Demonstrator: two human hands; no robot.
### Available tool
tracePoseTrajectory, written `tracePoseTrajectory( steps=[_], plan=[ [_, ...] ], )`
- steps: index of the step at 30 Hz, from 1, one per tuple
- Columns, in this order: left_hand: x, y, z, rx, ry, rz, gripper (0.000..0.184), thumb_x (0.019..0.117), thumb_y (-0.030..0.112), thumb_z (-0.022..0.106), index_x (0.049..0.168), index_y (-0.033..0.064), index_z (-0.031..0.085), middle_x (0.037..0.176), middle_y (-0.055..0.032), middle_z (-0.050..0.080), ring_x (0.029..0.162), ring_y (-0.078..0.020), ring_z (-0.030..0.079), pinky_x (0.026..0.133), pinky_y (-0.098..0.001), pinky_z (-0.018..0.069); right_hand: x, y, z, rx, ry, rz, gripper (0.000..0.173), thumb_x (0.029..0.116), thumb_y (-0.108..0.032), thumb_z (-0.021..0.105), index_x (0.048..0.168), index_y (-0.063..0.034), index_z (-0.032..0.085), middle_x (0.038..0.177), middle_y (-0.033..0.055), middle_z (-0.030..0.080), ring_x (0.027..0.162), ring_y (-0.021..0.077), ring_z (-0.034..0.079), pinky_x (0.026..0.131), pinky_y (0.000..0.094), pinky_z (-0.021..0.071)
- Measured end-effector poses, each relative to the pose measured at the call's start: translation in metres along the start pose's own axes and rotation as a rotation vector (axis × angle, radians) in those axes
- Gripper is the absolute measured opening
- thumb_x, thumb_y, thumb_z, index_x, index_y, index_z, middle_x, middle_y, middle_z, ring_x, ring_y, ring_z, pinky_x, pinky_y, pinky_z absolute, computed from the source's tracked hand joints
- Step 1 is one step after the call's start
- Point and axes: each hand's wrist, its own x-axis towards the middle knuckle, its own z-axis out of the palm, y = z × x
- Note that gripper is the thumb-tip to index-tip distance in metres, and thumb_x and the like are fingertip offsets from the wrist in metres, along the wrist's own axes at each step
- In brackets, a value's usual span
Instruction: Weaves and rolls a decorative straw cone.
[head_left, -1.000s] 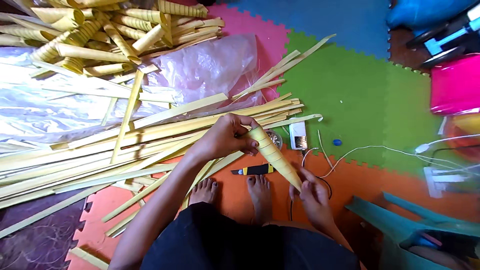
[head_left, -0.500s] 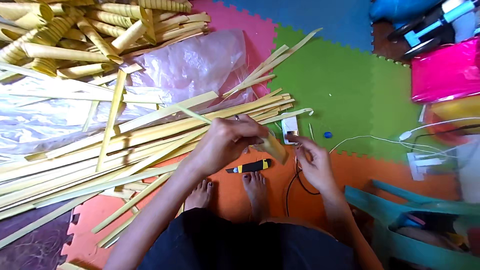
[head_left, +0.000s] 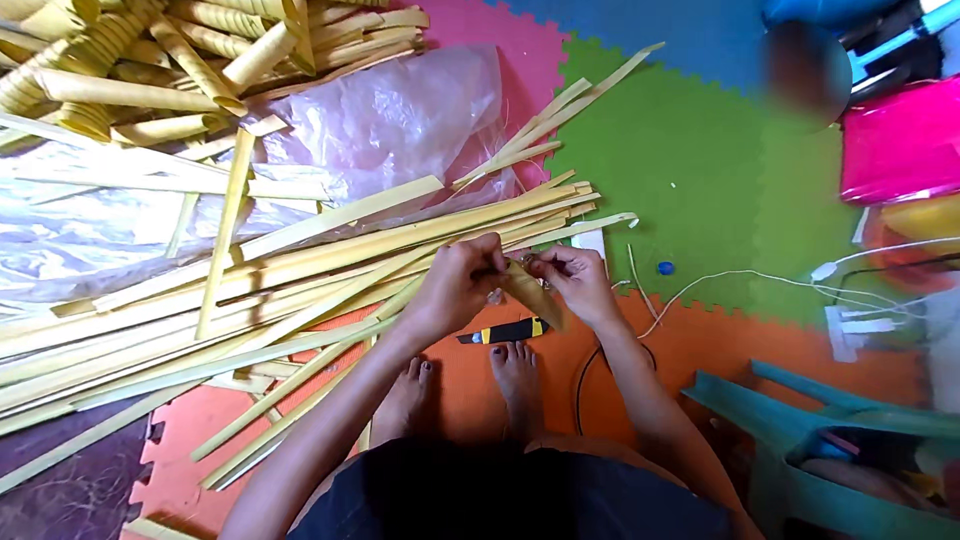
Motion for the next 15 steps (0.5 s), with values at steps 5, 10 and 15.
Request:
tracePoseTrajectory(
  steps=[5,10,15],
  plan=[
    [-0.004,-0.002,-0.022,-0.064,0.076,0.028,0.016,0.0978,-0.003,0.052,0.112,0.0031,0.055,0.092,-0.0055,0.066,0.076,-0.0096,0.064,0.068,-0.0262,0.0557,-0.009,0.07,0.0,-0.522,-0.144,0.14,0.01,0.0931,0.002,0.068,0.098,0.0018,0.076,0.102,0.0202,0.071,0.102,0.0402,0.065,0.093,0.0577,0.051],
    [-0.001,0.0,-0.026,-0.145,0.292,0.038,0.015,0.099,-0.003,0.042,0.111,0.0033,0.048,0.092,0.0015,0.06,0.081,0.0006,0.061,0.074,-0.0156,0.0524,-0.015,0.076,0.015,-0.668,-0.15,0.127,0.008,0.0902,0.001,0.072,0.096,-0.0002,0.078,0.103,0.0207,0.07,0.104,0.0447,0.061,0.09,0.0614,0.0493],
    [-0.002,0.004,-0.022,-0.202,0.299,0.031,0.015,0.0993,-0.003,0.041,0.109,0.0053,0.048,0.091,0.0039,0.06,0.08,0.002,0.062,0.073,-0.0139,0.0523,-0.011,0.081,0.018,-0.764,-0.214,0.071,0.005,0.0896,0.003,0.071,0.094,0.0023,0.073,0.106,0.0199,0.069,0.107,0.0436,0.062,0.087,0.0606,0.0488]
  ],
)
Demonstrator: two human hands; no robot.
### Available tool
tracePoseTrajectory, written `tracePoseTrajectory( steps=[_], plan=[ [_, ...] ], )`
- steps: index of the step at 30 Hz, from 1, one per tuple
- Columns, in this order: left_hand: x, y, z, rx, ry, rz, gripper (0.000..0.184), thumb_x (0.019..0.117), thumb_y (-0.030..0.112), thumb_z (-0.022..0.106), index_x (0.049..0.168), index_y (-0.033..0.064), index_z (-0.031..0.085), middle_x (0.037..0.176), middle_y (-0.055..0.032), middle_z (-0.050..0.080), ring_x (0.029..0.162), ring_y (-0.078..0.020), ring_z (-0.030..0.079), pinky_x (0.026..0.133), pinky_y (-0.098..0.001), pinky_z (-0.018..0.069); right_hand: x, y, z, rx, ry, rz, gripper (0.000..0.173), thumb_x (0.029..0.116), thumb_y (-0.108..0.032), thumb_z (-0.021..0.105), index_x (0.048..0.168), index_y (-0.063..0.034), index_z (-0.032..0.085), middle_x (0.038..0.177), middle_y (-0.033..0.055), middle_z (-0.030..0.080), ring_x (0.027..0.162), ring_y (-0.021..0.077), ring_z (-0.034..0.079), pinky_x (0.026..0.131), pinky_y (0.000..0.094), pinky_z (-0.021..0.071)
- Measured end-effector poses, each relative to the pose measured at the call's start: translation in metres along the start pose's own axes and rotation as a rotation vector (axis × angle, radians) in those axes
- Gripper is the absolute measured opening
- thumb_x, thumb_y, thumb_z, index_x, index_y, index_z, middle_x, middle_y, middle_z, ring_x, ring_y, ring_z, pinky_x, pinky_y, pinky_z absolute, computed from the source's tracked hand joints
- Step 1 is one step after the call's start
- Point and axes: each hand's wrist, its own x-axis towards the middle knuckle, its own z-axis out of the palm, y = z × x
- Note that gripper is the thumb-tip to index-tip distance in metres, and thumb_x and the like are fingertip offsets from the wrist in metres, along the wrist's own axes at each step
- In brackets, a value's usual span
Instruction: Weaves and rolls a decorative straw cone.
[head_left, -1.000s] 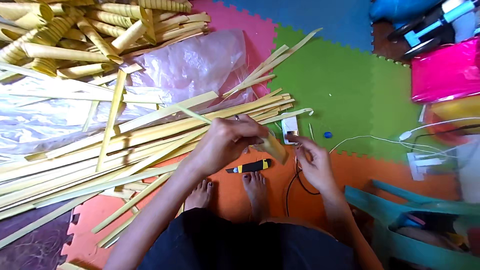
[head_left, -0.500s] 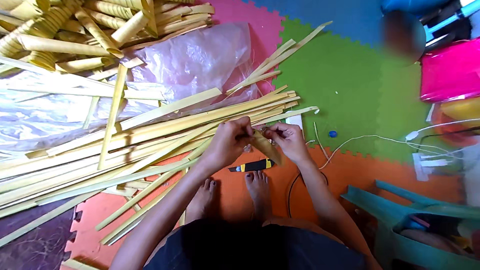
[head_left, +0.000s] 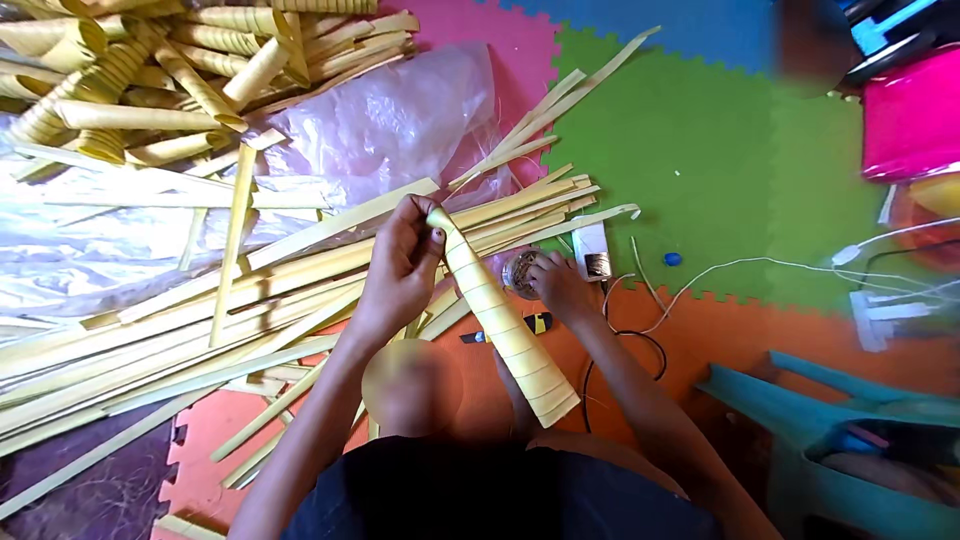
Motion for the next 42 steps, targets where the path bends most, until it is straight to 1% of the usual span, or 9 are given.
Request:
tracePoseTrajectory(
  steps=[5,9,16,21,24,27,32,37,42],
  plan=[
    [-0.002,0.003,-0.001,0.011,0.006,-0.01,0.014,0.0995,-0.003,0.042,0.109,0.0057,0.048,0.091,0.0041,0.061,0.08,0.0028,0.062,0.073,-0.0132,0.0518,-0.005,-0.008,-0.014,0.164,0.038,0.097,0.008,0.0971,0.003,0.062,0.102,0.0049,0.068,0.106,0.0235,0.068,0.105,0.0449,0.063,0.091,0.0636,0.0469],
    [-0.002,-0.001,0.0,0.022,-0.02,0.027,0.013,0.0998,-0.003,0.042,0.11,0.0045,0.048,0.091,0.0027,0.061,0.08,0.0018,0.062,0.074,-0.0139,0.0519,-0.013,-0.012,-0.018,0.28,0.148,0.131,0.017,0.0988,0.001,0.061,0.113,0.0052,0.07,0.109,0.0233,0.07,0.105,0.0431,0.065,0.094,0.0578,0.0503],
    [-0.004,-0.003,0.003,0.041,-0.106,0.072,0.012,0.1001,-0.002,0.044,0.11,0.002,0.05,0.091,-0.0002,0.061,0.081,-0.0009,0.063,0.074,-0.016,0.0527,-0.01,-0.009,-0.015,0.257,0.23,0.123,0.013,0.0951,0.002,0.066,0.103,0.0008,0.076,0.104,0.022,0.07,0.103,0.0424,0.065,0.093,0.0568,0.0513],
    [-0.006,-0.001,0.002,0.063,-0.116,0.063,0.014,0.0992,-0.003,0.045,0.11,0.0032,0.05,0.088,0.0,0.06,0.076,-0.0007,0.06,0.068,-0.0146,0.0506,-0.014,-0.013,-0.018,0.331,0.274,0.187,0.029,0.0974,-0.003,0.067,0.126,0.0012,0.068,0.098,0.0218,0.07,0.091,0.0373,0.068,0.085,0.0528,0.0546],
    [-0.008,0.001,0.002,0.062,-0.117,0.039,0.016,0.0996,-0.004,0.044,0.111,0.0044,0.051,0.089,-0.0022,0.062,0.073,-0.0023,0.061,0.063,-0.0144,0.05,-0.015,-0.016,-0.025,0.33,0.27,0.206,0.014,0.0987,-0.001,0.063,0.108,0.0046,0.072,0.101,0.0232,0.068,0.094,0.0392,0.066,0.086,0.0542,0.0539],
    [-0.008,0.001,0.005,0.084,-0.109,0.06,0.013,0.1011,-0.002,0.045,0.111,0.0037,0.051,0.09,-0.0024,0.063,0.074,-0.0029,0.061,0.064,-0.0149,0.0506,-0.018,-0.024,-0.042,0.334,0.317,0.16,0.013,0.0978,0.004,0.061,0.105,0.0036,0.072,0.101,0.0205,0.065,0.087,0.0337,0.066,0.079,0.0499,0.056],
    [-0.013,0.005,0.016,0.184,-0.171,0.218,0.01,0.1022,0.003,0.054,0.112,0.0029,0.055,0.094,-0.0016,0.064,0.077,-0.0013,0.062,0.069,-0.0156,0.053,-0.031,-0.076,-0.097,0.723,0.537,-0.103,0.017,0.0935,0.004,0.063,0.108,0.001,0.071,0.107,0.0072,0.064,0.095,0.0087,0.066,0.085,0.0233,0.0588],
    [-0.011,0.011,0.027,-0.051,-0.256,0.285,0.007,0.1012,0.005,0.057,0.107,0.0014,0.058,0.095,-0.0022,0.067,0.077,-0.0006,0.063,0.069,-0.0147,0.0542,-0.026,-0.101,-0.125,0.856,0.658,-0.414,0.008,0.0878,-0.001,0.076,0.093,-0.0033,0.071,0.092,0.0016,0.07,0.091,0.0097,0.068,0.083,0.0262,0.0593],
    [-0.014,0.014,0.023,-0.127,-0.278,0.31,0.004,0.101,0.005,0.058,0.104,0.0025,0.059,0.097,-0.0022,0.069,0.085,-0.002,0.066,0.076,-0.0171,0.0567,-0.027,-0.102,-0.129,0.722,0.642,-0.469,0.007,0.0982,-0.01,0.067,0.095,-0.0042,0.065,0.099,0.0028,0.066,0.099,0.0089,0.067,0.088,0.0263,0.0594]
  ],
)
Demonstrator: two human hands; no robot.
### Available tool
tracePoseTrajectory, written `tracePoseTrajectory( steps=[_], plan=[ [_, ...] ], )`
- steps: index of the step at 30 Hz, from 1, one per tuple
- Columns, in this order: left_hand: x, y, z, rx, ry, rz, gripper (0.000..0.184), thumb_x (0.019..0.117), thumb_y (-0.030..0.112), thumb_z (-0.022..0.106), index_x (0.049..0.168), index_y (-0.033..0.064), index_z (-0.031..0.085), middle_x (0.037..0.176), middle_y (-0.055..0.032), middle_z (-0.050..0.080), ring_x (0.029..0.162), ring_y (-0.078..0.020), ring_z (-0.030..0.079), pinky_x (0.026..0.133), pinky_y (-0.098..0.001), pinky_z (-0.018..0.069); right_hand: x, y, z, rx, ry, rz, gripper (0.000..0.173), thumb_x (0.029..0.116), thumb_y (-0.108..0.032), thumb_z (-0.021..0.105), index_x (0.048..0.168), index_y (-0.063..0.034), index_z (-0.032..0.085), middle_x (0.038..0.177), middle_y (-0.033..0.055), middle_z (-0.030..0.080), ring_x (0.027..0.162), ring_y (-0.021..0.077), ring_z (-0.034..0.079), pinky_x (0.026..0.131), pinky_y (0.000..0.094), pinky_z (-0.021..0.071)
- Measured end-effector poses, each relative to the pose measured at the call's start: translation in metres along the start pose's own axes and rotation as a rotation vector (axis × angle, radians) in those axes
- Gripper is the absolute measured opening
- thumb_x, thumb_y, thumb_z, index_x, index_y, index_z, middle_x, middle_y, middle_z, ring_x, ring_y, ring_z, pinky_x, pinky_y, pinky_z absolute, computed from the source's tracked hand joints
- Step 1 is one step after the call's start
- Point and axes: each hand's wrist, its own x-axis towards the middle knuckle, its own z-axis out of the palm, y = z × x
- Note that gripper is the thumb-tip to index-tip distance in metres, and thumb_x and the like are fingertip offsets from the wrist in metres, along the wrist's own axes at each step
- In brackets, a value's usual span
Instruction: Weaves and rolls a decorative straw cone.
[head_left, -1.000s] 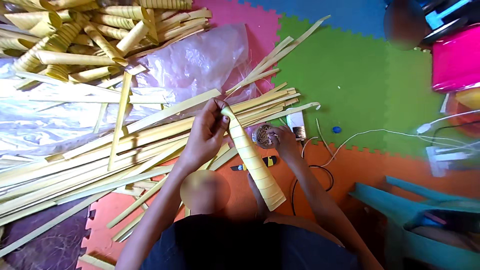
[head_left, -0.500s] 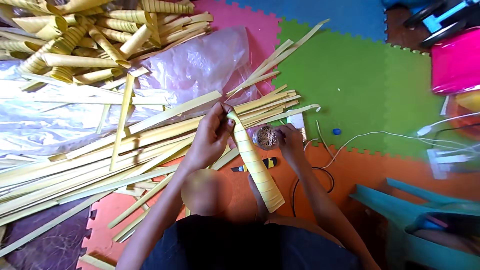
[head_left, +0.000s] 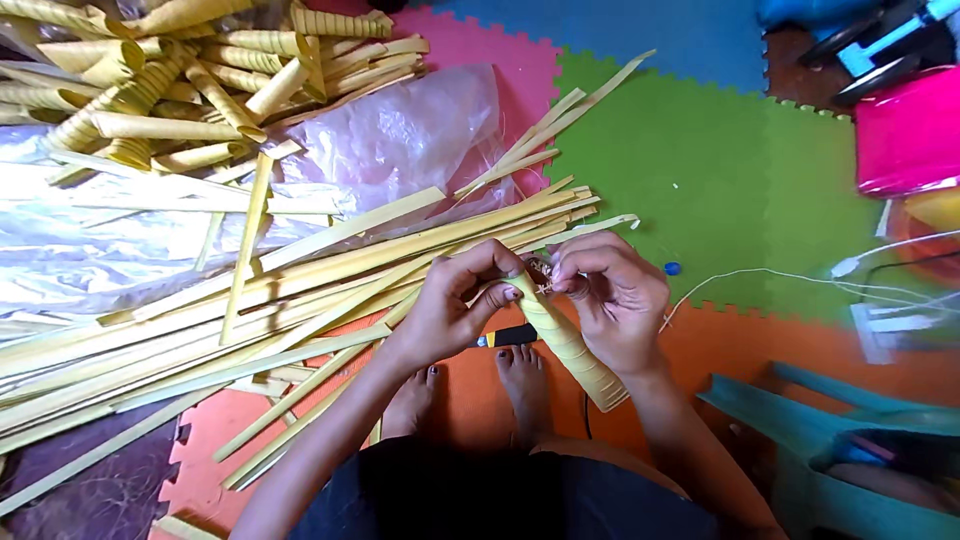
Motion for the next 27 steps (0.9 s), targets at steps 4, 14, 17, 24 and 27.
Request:
tracePoseTrajectory(
  steps=[4,14,17,24,27],
  plan=[
    [0.0012,0.0026,0.0029,-0.063,0.01,0.001,0.003,0.1005,0.007,0.059,0.103,0.0057,0.059,0.091,0.0022,0.065,0.078,0.0022,0.062,0.069,-0.0124,0.0527,0.0043,-0.0015,-0.003,0.079,-0.046,0.005,0.008,0.0984,-0.009,0.066,0.095,-0.0027,0.063,0.101,0.0036,0.064,0.096,0.0071,0.067,0.083,0.0231,0.0605],
    [-0.0004,0.0034,0.0075,-0.163,0.037,-0.011,0.002,0.1005,0.008,0.061,0.103,0.0091,0.06,0.092,0.0039,0.067,0.081,0.002,0.063,0.071,-0.0137,0.054,0.0029,-0.0046,0.0012,0.032,-0.016,-0.002,0.008,0.0988,-0.006,0.064,0.092,-0.0029,0.06,0.095,0.0029,0.063,0.09,0.0043,0.065,0.079,0.0194,0.0581],
    [0.0008,0.0048,0.009,-0.161,0.059,-0.018,0.004,0.0997,0.006,0.06,0.103,0.0086,0.059,0.093,0.0032,0.067,0.081,0.0014,0.064,0.071,-0.014,0.0541,0.0046,-0.0052,0.0015,0.018,-0.009,-0.022,0.008,0.0964,-0.004,0.066,0.09,-0.0017,0.062,0.094,0.0034,0.065,0.089,0.0046,0.066,0.078,0.0196,0.0586],
    [0.0037,0.0077,0.005,-0.154,0.058,-0.006,0.004,0.0984,0.005,0.063,0.101,0.0089,0.061,0.09,0.0046,0.068,0.08,0.0012,0.065,0.071,-0.0147,0.0554,0.0067,-0.0081,0.0065,0.069,0.0,0.005,0.005,0.0955,-0.002,0.067,0.093,-0.0005,0.062,0.094,0.0033,0.064,0.086,0.0028,0.065,0.076,0.0172,0.0583],
    [0.0036,0.0092,0.001,-0.165,0.042,0.004,0.003,0.1,0.008,0.062,0.102,0.0091,0.06,0.093,0.0034,0.069,0.084,-0.0001,0.066,0.074,-0.016,0.0561,0.0098,-0.0063,0.0043,0.135,-0.038,0.014,0.006,0.0971,-0.006,0.067,0.095,-0.0031,0.061,0.096,0.0013,0.063,0.087,0.0019,0.065,0.076,0.0165,0.0583]
  ],
)
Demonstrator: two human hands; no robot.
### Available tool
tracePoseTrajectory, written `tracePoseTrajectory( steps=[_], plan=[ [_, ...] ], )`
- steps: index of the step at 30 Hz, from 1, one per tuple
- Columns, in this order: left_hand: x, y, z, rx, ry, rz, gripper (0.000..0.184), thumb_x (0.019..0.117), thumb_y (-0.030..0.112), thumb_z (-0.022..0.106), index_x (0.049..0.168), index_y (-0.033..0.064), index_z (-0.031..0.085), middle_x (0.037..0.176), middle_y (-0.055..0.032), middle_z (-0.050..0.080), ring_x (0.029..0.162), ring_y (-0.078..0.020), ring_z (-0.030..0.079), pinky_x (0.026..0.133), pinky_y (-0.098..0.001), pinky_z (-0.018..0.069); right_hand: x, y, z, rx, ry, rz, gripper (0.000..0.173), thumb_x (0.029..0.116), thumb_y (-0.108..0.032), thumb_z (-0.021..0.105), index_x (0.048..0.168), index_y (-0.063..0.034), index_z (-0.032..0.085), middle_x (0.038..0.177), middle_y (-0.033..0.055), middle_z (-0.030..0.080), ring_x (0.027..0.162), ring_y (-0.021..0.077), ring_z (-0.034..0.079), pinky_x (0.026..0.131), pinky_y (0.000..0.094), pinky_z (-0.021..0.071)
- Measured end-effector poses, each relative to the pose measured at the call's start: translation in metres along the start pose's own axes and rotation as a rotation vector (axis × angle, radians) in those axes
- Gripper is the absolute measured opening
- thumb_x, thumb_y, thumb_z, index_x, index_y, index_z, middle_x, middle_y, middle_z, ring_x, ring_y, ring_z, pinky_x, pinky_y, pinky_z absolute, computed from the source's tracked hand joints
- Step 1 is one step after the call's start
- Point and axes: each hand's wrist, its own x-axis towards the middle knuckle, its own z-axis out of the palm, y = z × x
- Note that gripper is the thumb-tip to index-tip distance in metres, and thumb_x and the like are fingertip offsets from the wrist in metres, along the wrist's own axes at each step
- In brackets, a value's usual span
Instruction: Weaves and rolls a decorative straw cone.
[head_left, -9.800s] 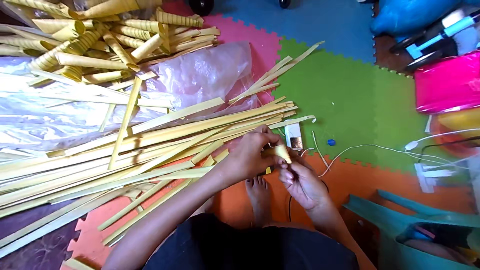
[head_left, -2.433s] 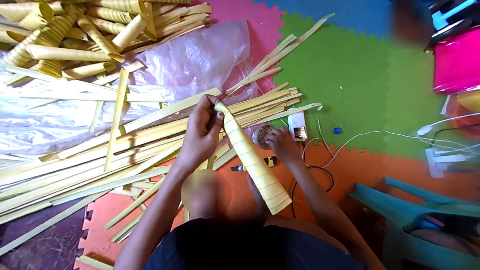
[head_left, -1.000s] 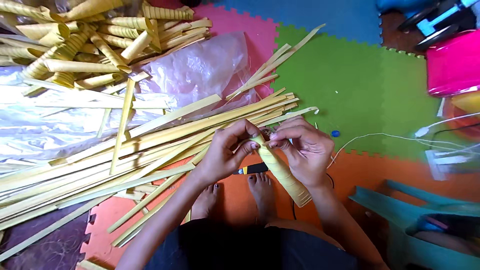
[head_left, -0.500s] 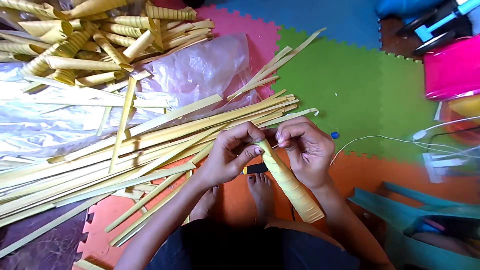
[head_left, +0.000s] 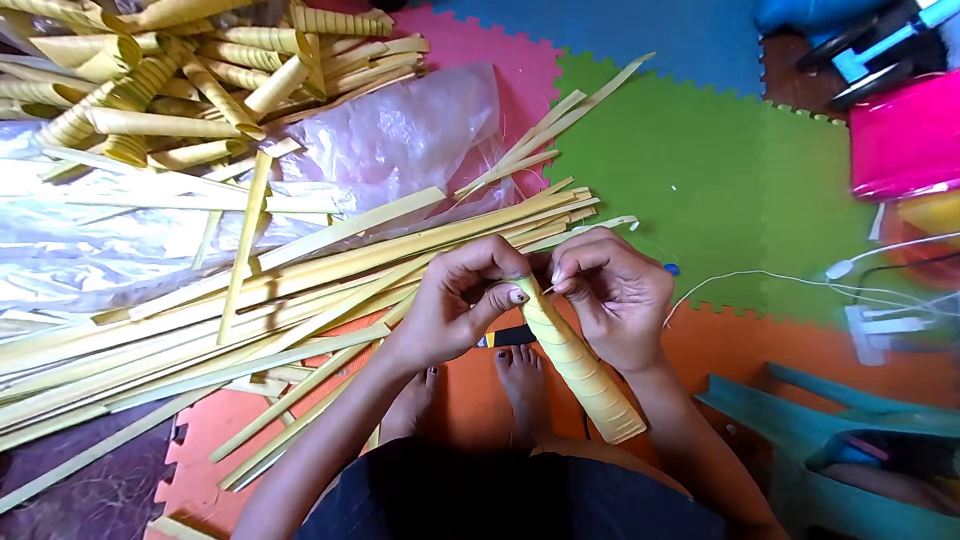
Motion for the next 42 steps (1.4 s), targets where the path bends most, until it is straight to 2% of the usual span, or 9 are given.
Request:
tracePoseTrajectory(
  steps=[4,6,8,11,15,22,27,39,42],
  plan=[
    [-0.003,0.001,-0.006,0.015,-0.008,-0.001,0.003,0.103,0.013,0.06,0.105,0.0103,0.06,0.098,0.0028,0.07,0.086,-0.001,0.067,0.075,-0.0158,0.0565,0.004,0.011,-0.02,-0.097,0.053,-0.006,0.004,0.1016,-0.011,0.062,0.102,-0.0073,0.063,0.103,0.0009,0.067,0.097,0.0115,0.071,0.085,0.0315,0.0641],
    [-0.006,0.003,-0.012,0.037,0.012,0.009,0.004,0.1037,0.015,0.059,0.106,0.0115,0.06,0.099,0.0038,0.069,0.086,-0.0004,0.066,0.074,-0.0149,0.0561,-0.002,0.032,-0.035,-0.237,0.086,0.028,0.006,0.0999,-0.007,0.064,0.105,-0.0057,0.064,0.107,0.0029,0.064,0.098,0.0108,0.069,0.085,0.0279,0.0622],
    [-0.007,0.006,-0.018,0.063,0.046,0.016,0.005,0.1037,0.017,0.059,0.107,0.0125,0.06,0.099,0.0047,0.069,0.085,-0.0007,0.066,0.074,-0.0152,0.0562,-0.018,0.059,-0.042,-0.408,0.002,0.153,0.008,0.0969,-0.005,0.065,0.104,-0.0003,0.067,0.105,0.0092,0.063,0.09,0.0114,0.066,0.079,0.0262,0.0598],
    [-0.006,0.008,-0.021,0.116,0.069,0.019,0.004,0.1035,0.016,0.06,0.106,0.0129,0.059,0.099,0.0054,0.069,0.084,0.0,0.066,0.074,-0.0141,0.056,-0.049,0.098,-0.037,-0.552,-0.235,0.401,0.007,0.0934,0.0,0.067,0.096,0.0023,0.072,0.097,0.0169,0.068,0.078,0.0251,0.067,0.07,0.0422,0.0589],
    [-0.006,0.006,-0.019,0.156,0.02,-0.013,0.004,0.1024,0.011,0.059,0.106,0.0082,0.059,0.097,0.0017,0.069,0.083,-0.0021,0.067,0.073,-0.017,0.057,-0.077,0.13,-0.021,-0.596,-0.376,0.598,0.022,0.0928,0.013,0.056,0.1,0.0049,0.075,0.102,0.0225,0.071,0.093,0.0374,0.07,0.085,0.0539,0.0568],
    [-0.009,-0.011,-0.023,0.17,-0.003,-0.065,0.011,0.1028,0.015,0.059,0.105,0.0042,0.062,0.096,-0.0005,0.069,0.086,-0.0027,0.066,0.078,-0.0199,0.0565,-0.091,0.165,-0.005,-0.794,-0.523,0.524,0.016,0.0956,-0.001,0.062,0.101,0.0028,0.077,0.112,0.0202,0.072,0.112,0.0413,0.065,0.096,0.0548,0.0526],
    [-0.007,-0.014,-0.023,0.103,0.0,-0.037,0.013,0.1036,0.013,0.059,0.107,0.0014,0.063,0.099,-0.0017,0.071,0.093,-0.0048,0.068,0.086,-0.0233,0.0576,-0.098,0.171,-0.002,-0.951,-0.518,0.337,0.012,0.0929,0.003,0.064,0.099,0.0041,0.074,0.109,0.0201,0.071,0.106,0.039,0.069,0.085,0.054,0.0566],
    [-0.007,-0.016,-0.026,0.201,0.082,0.009,0.009,0.1008,0.008,0.059,0.105,0.0002,0.062,0.095,-0.0016,0.07,0.087,-0.0025,0.067,0.081,-0.0201,0.0566,-0.069,0.116,-0.009,-0.657,-0.316,0.648,0.028,0.0973,0.007,0.053,0.121,0.0076,0.068,0.109,0.025,0.071,0.098,0.036,0.071,0.092,0.0477,0.0558],
    [-0.008,-0.015,-0.022,0.237,0.061,0.019,0.009,0.1003,0.006,0.059,0.104,-0.0017,0.062,0.096,-0.0036,0.071,0.088,-0.0035,0.068,0.083,-0.021,0.0571,-0.057,0.095,-0.018,-0.645,-0.233,0.498,0.018,0.095,0.0,0.061,0.107,0.0039,0.072,0.097,0.0176,0.073,0.086,0.0281,0.073,0.082,0.0425,0.0596]
  ],
)
